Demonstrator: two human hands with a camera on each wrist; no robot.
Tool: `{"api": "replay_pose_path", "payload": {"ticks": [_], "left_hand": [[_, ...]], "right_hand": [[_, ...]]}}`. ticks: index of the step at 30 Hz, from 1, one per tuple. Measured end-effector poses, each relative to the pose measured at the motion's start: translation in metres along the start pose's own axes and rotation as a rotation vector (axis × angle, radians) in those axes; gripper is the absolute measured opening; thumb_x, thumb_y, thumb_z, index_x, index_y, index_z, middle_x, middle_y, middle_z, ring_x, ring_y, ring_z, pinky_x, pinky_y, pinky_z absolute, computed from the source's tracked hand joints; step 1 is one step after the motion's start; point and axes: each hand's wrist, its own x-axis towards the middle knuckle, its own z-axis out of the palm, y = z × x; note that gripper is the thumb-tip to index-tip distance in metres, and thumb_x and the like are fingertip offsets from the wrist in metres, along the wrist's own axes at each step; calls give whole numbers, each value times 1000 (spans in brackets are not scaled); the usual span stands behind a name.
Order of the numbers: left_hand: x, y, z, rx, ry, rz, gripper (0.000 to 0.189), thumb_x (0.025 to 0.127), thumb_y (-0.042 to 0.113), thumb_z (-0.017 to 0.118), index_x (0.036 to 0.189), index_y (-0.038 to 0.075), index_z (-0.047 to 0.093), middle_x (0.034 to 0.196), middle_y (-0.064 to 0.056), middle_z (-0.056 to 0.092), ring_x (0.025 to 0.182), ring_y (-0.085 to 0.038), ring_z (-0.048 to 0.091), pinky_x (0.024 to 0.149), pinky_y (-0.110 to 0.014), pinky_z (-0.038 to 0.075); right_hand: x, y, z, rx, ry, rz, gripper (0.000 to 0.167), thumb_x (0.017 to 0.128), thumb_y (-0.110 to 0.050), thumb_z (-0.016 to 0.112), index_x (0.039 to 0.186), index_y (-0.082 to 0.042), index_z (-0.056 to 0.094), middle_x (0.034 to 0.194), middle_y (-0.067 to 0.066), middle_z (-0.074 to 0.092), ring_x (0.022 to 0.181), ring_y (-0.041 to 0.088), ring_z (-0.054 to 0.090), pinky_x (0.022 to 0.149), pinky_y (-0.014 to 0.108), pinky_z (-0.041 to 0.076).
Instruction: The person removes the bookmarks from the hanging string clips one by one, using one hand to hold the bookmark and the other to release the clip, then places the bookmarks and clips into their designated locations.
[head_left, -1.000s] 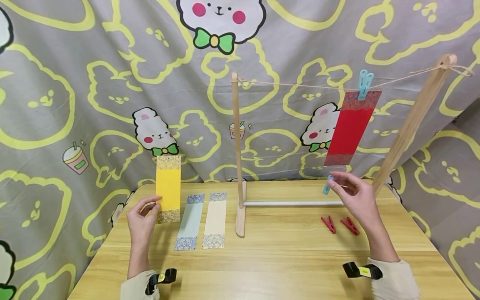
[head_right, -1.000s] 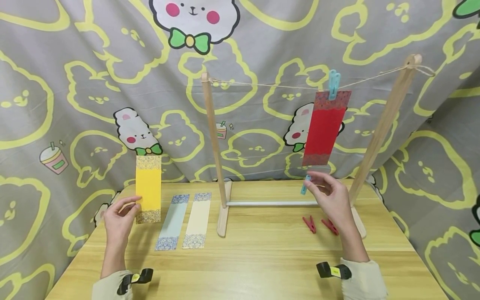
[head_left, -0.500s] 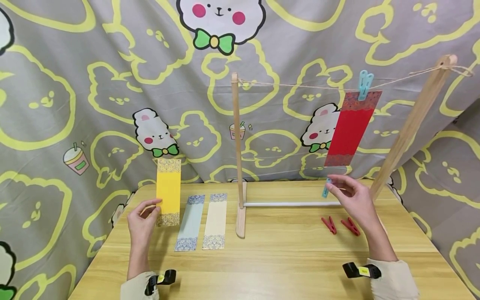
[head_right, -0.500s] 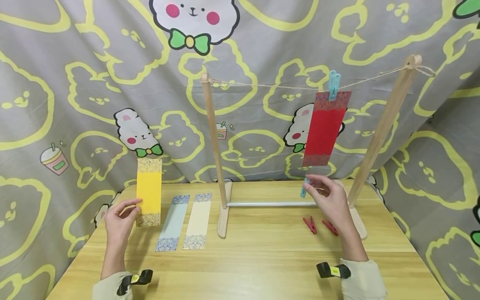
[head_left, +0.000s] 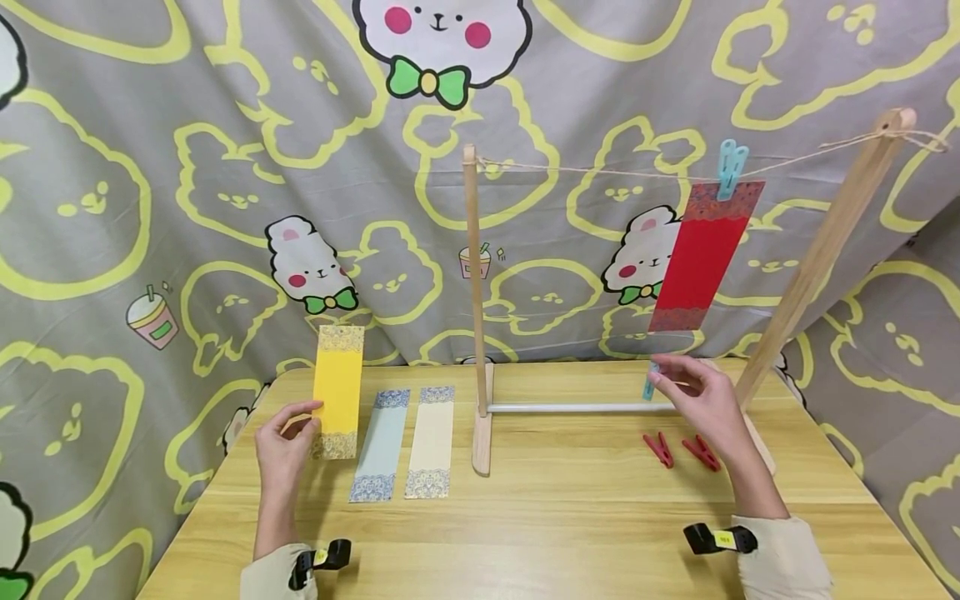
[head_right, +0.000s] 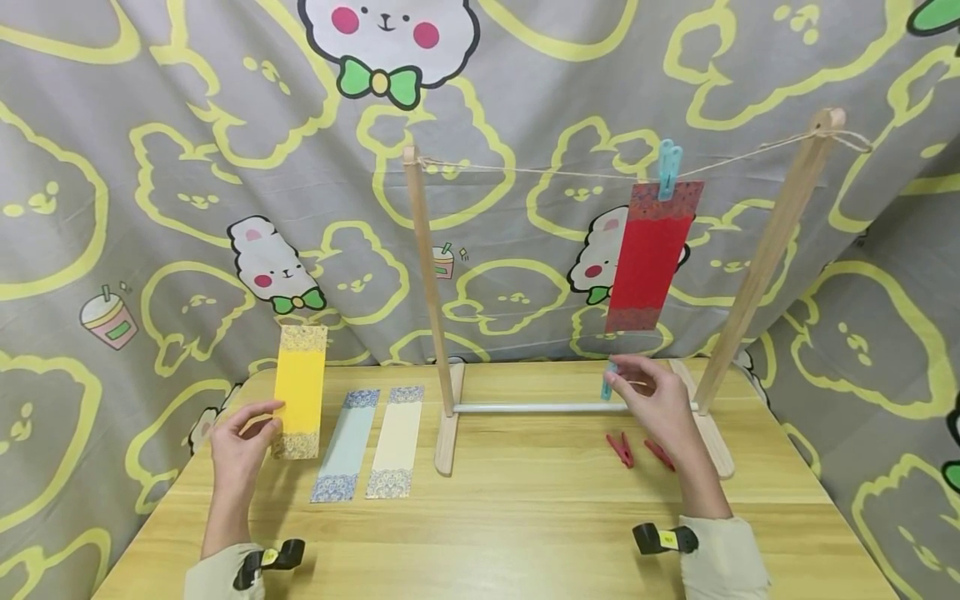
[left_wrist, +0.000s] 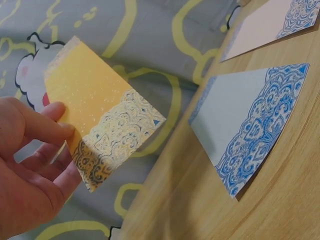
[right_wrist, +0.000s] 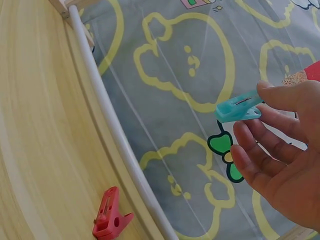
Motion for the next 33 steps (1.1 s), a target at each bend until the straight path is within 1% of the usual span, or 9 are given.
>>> {"api": "replay_pose_path", "payload": {"ticks": [4,10,12,16,20,23,28,31,33], "left_hand": [[1,-3,-2,14,-19,-13,26,89,-15,66,113,-9,73,112,7,66,80,-3,67,60,-14,51],[1,-5,-6,51,-74,-45,35,90,-16,64,122,-6,70,132,-7,58,82,-3,66,65,-15,53],[1,-4,-6,67,-96,-57,36,90,-16,62,124,-5,70,135,-12,57,83,-3,65,65,-15,53],[2,-4,-6,88,-124,-74,36,90,-15,61,124,-5,70,132,-15,59,83,-6,62,64,-15,52],[2,-6,-6,100,-120,-83,35,89,-15,61,122,-4,71,125,-12,62,81,-8,62,64,-17,52],[3,-8,-6,102,-117,-80,33,91,-14,61,120,-4,71,122,-13,64,82,-6,63,66,-17,52],[4,-12,-8,119,-119,-71,28,93,-12,61,119,-7,71,121,-20,64,87,-8,63,71,-15,52],[5,-13,-10,130,-125,-87,26,94,-10,62,118,-8,70,119,-22,65,90,-9,62,73,-15,53],[4,-12,-11,135,-130,-106,25,94,-9,63,119,-8,70,118,-21,64,90,-8,62,74,-15,53]], "right_hand": [[0,4,1,-13,-11,10,35,99,-17,70,130,0,67,113,15,67,97,-2,62,85,6,48],[1,8,3,-40,-28,22,35,100,-19,70,131,-4,67,116,15,67,98,-4,61,85,6,47],[1,9,3,-49,-31,25,35,100,-20,69,131,-4,67,117,16,67,98,-5,60,85,5,46],[0,10,3,-59,-32,26,35,100,-20,69,131,-3,67,117,16,67,98,-6,59,85,5,46],[0,11,5,-56,-35,21,35,101,-21,69,130,-2,67,117,17,67,99,-4,60,85,5,46],[0,13,7,-59,-41,22,34,101,-21,69,128,-1,67,115,17,68,98,-4,60,85,5,46],[0,16,9,-76,-50,38,35,101,-23,68,128,-1,68,114,16,68,96,-7,59,84,5,46],[-1,17,10,-86,-53,44,35,101,-23,68,128,-1,68,114,16,68,95,-7,59,83,5,46],[-1,18,10,-90,-58,50,35,101,-23,68,128,-1,68,114,16,68,95,-7,59,83,5,46]]}}
